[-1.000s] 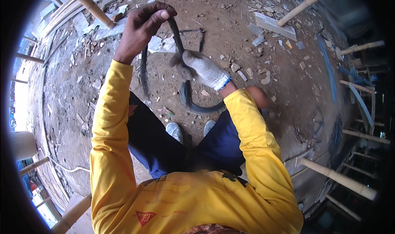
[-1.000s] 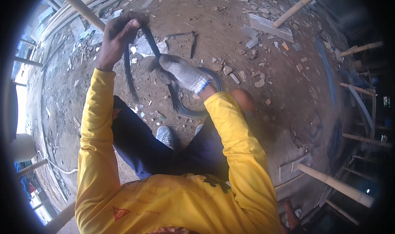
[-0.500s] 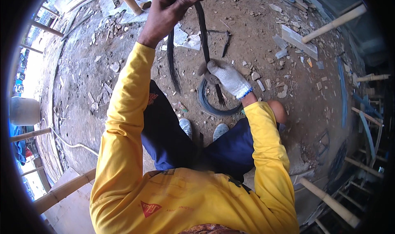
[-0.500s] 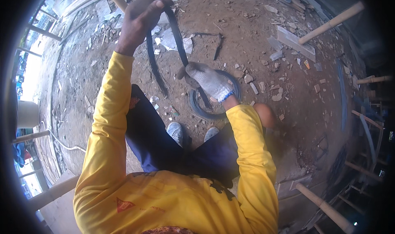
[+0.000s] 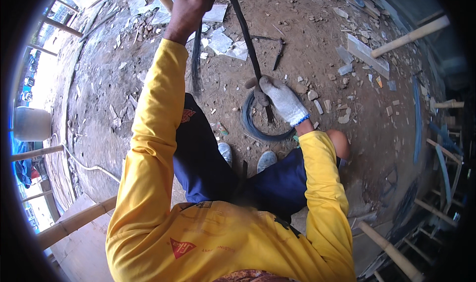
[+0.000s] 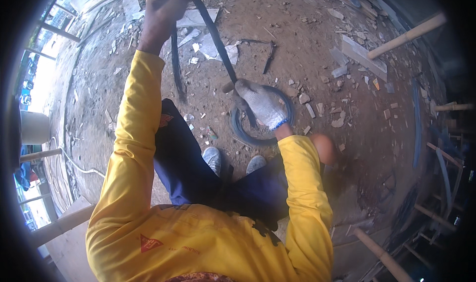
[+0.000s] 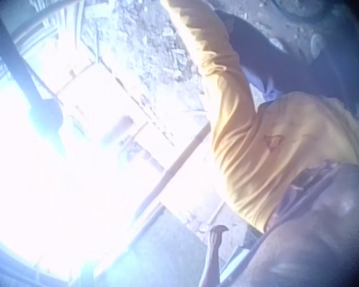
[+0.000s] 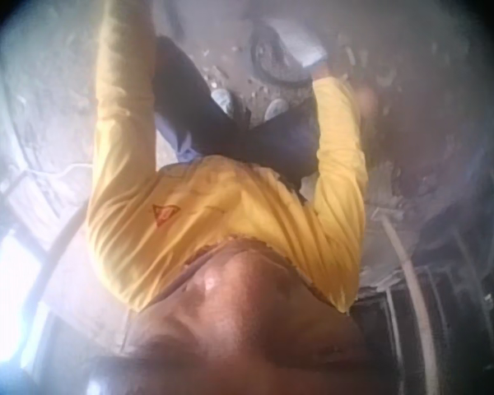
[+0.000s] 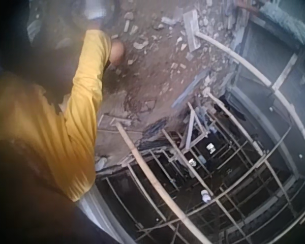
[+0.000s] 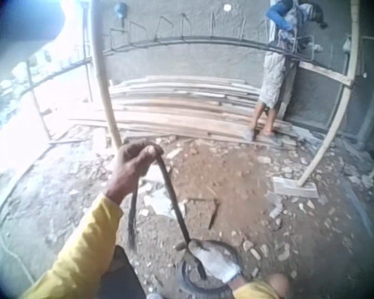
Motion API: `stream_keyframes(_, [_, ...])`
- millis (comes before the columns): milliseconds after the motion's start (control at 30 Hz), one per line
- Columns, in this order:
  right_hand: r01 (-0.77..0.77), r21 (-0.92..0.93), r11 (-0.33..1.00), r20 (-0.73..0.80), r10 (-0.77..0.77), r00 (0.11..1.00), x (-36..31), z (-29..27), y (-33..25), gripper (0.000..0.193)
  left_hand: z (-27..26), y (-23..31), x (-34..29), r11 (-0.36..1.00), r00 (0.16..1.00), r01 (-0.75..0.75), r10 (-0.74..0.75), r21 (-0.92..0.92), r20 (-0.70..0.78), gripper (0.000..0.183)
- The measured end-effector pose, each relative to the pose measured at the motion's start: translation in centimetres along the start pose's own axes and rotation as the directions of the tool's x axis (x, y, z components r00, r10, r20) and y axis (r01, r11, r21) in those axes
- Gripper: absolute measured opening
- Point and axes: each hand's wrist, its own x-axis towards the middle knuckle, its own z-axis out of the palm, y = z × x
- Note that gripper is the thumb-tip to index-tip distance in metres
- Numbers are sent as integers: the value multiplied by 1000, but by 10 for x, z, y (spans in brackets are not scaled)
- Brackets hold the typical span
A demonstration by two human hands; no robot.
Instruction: The person sits on the ground and strips the outer insulation from a black cable using a knife. They pull the insulation off in sections and then coil the stripped cable on the floor.
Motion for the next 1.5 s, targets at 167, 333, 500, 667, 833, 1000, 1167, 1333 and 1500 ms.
stream_keyframes(167, [-24, -183, 983, -120, 1, 993, 1, -12, 7, 34, -21, -14, 6, 992, 978, 0, -26, -125, -209, 34])
stream_keyframes(333, [305, -528, 792, -161, -446, 880, 7, -17, 8, 28, -26, -16, 6, 998, 957, 18, -36, -67, -288, 32])
stream_keyframes(500, [324, -522, 789, -245, -502, 829, 2, -11, 0, 25, -26, -1, 7, 979, 972, -16, -32, -201, -232, 33])
stream_keyframes(667, [298, -308, 904, -325, -394, 860, -9, -7, -19, 25, -20, 15, -5, 920, 999, -34, 24, -391, -30, 61])
stream_keyframes(833, [424, -18, 905, -412, -393, 822, -12, -5, -38, 23, 10, 0, -44, 982, 911, 186, -158, -39, 381, 65])
stream_keyframes(1000, [553, 136, 822, -473, -436, 766, -16, -11, -52, 21, 43, -31, -64, 881, 660, 470, -388, 49, 643, 36])
stream_keyframes(1167, [561, 82, 824, -565, -425, 707, -22, -14, -54, 23, 51, -33, -71, 845, 676, 532, -466, 59, 570, 40])
stream_keyframes(1333, [514, -112, 851, -553, -483, 679, -25, -18, -55, 23, 60, -29, -73, 825, 693, 561, -427, -64, 581, 36])
stream_keyframes(1500, [467, -271, 842, -534, -535, 655, -21, -22, -57, 33, 72, -24, -73, 819, 797, 540, -424, -193, 431, 28])
